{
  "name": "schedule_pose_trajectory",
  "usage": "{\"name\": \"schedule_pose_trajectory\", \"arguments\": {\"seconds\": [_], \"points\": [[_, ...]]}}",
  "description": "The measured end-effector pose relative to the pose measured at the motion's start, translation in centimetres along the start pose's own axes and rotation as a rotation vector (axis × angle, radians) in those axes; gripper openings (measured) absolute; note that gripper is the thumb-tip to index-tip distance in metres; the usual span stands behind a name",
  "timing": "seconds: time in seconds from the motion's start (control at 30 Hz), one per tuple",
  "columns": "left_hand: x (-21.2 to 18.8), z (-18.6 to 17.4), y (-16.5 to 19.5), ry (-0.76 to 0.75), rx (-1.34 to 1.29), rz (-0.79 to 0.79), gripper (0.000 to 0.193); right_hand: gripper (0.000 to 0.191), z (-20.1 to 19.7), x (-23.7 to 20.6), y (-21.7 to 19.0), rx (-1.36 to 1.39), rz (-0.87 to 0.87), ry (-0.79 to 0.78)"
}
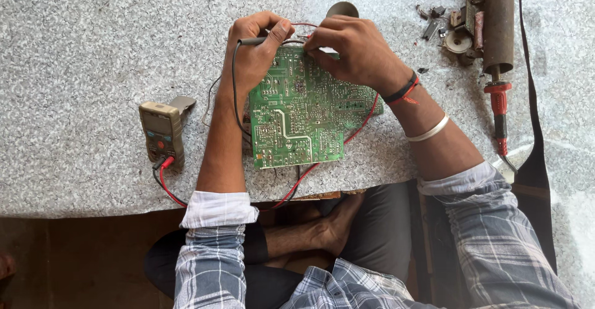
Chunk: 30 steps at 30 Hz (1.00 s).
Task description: The person uses a multimeter to test points on a green circuit board. They repeatedly place the multimeter probes on different areas of the board to check electrical continuity or voltage.
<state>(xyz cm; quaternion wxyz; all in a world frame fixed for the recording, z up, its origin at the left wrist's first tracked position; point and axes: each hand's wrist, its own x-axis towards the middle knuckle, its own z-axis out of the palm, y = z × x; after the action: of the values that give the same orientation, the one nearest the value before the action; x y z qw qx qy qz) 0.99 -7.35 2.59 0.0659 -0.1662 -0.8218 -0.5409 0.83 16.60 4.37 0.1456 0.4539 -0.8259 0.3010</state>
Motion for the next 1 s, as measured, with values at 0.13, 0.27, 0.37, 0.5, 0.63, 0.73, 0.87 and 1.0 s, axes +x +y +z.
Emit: {"name": "schedule_pose_trajectory", "arguments": {"seconds": [0.13,0.27,0.37,0.5,0.63,0.73,0.87,1.0], "points": [[0.11,-0.06,0.0,0.01,0.004,0.015,0.028,0.009,0.02,0.05,-0.1,0.026,0.002,0.021],[0.25,-0.06,-0.01,0.011,0.005,0.019,0.028,0.008,-0.07,-0.03,0.13,0.044,0.005,-0.013],[0.17,-0.05,-0.03,0.005,0.016,-0.017,0.028,0.008,0.28,-0.04,0.1,0.005,0.006,0.001],[0.19,-0.1,0.0,0.004,0.012,-0.005,0.028,0.006,0.35,-0.02,0.11,-0.006,0.024,-0.003],[0.19,-0.25,0.04,0.0,0.0,0.002,0.028,0.008,0.14,-0.03,-0.07,-0.007,-0.025,0.008],[0.19,-0.14,0.01,-0.002,0.012,-0.033,0.029,0.008,0.35,0.03,-0.52,-0.02,0.015,0.024],[0.23,-0.11,0.01,0.007,-0.005,0.017,0.028,0.009,0.17,0.13,-0.63,-0.02,0.026,-0.002],[0.21,-0.19,0.05,0.006,0.014,-0.034,0.028,0.01,0.17,0.12,-0.7,0.021,-0.009,0.015]]}}
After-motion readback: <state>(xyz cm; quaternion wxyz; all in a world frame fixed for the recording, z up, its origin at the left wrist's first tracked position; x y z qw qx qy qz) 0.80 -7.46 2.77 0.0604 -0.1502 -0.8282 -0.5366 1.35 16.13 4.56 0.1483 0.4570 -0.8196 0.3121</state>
